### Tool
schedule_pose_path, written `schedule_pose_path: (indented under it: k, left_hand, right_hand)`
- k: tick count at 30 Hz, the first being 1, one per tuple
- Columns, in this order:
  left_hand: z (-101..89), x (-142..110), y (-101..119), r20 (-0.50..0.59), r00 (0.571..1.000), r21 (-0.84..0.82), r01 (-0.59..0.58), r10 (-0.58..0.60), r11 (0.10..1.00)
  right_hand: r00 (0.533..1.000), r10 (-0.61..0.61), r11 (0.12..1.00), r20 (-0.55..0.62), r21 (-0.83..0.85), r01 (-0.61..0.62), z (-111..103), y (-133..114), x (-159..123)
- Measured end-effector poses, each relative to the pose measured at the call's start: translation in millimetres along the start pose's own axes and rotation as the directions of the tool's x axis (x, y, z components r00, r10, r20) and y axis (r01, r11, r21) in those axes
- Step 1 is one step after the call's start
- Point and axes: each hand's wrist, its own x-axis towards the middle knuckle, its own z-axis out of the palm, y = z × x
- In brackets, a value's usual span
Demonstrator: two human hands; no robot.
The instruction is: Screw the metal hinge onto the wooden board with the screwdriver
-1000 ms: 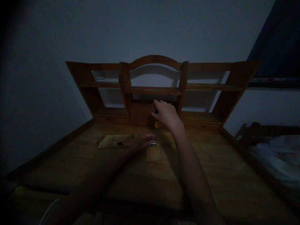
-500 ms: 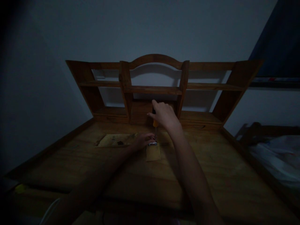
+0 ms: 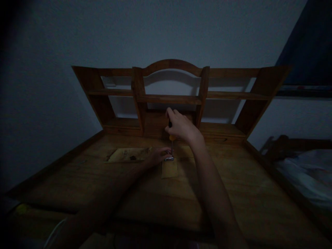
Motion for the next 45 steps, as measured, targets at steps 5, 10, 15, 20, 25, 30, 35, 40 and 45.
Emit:
schedule_pose_path:
  k: [5, 10, 15, 20, 25, 30, 35, 40, 45]
  left_hand:
    - [1.9, 1, -7, -0.003, 1.000, -0.018, 0.000, 0.000, 1.000]
    - [1.8, 1, -10, -0.017, 0.999, 0.015, -0.034, 0.034, 0.999]
    - [-0.7, 1, -3, -0.020, 0.999, 0.062, -0.035, 0.036, 0.997]
    - [0.6, 2, -2, -0.019, 1.000, 0.041, 0.004, -0.003, 0.999]
    - [0.0, 1, -1, -0.008, 1.000, 0.022, 0.006, -0.006, 1.000]
    - [0.2, 1, -3, 0.009, 1.000, -0.009, 0.003, -0.003, 1.000]
    - [2.4, 2, -11, -0.004, 1.000, -0.028, 0.006, -0.007, 1.000]
    - [1.7, 2, -9, 0.012, 1.000, -0.021, 0.010, -0.009, 1.000]
    - [1.7, 2, -7, 0.004, 1.000, -0.019, 0.015, -0.014, 1.000]
  right_hand:
    - [0.996, 0.084, 0.996, 0.039, -0.026, -0.083, 0, 1, -2]
    - [0.996, 0.081, 0.994, 0.036, -0.074, -0.078, 1, 2, -1]
    - [0.998, 0.058, 0.997, 0.014, -0.046, -0.057, 0, -9, -2]
    - [0.998, 0.059, 0.987, -0.026, -0.149, -0.063, 1, -16, -2]
    - [0.998, 0.061, 0.994, 0.011, -0.086, -0.060, 1, -12, -3]
    - [0.996, 0.084, 0.989, 0.004, -0.126, -0.083, 2, -8, -2]
    - [0.998, 0.057, 0.996, 0.004, -0.076, -0.057, 0, -11, -2]
    - [0.995, 0.087, 0.981, -0.044, -0.168, -0.093, 1, -10, -3]
    - [0.998, 0.054, 0.994, -0.032, -0.098, -0.057, 1, -9, -2]
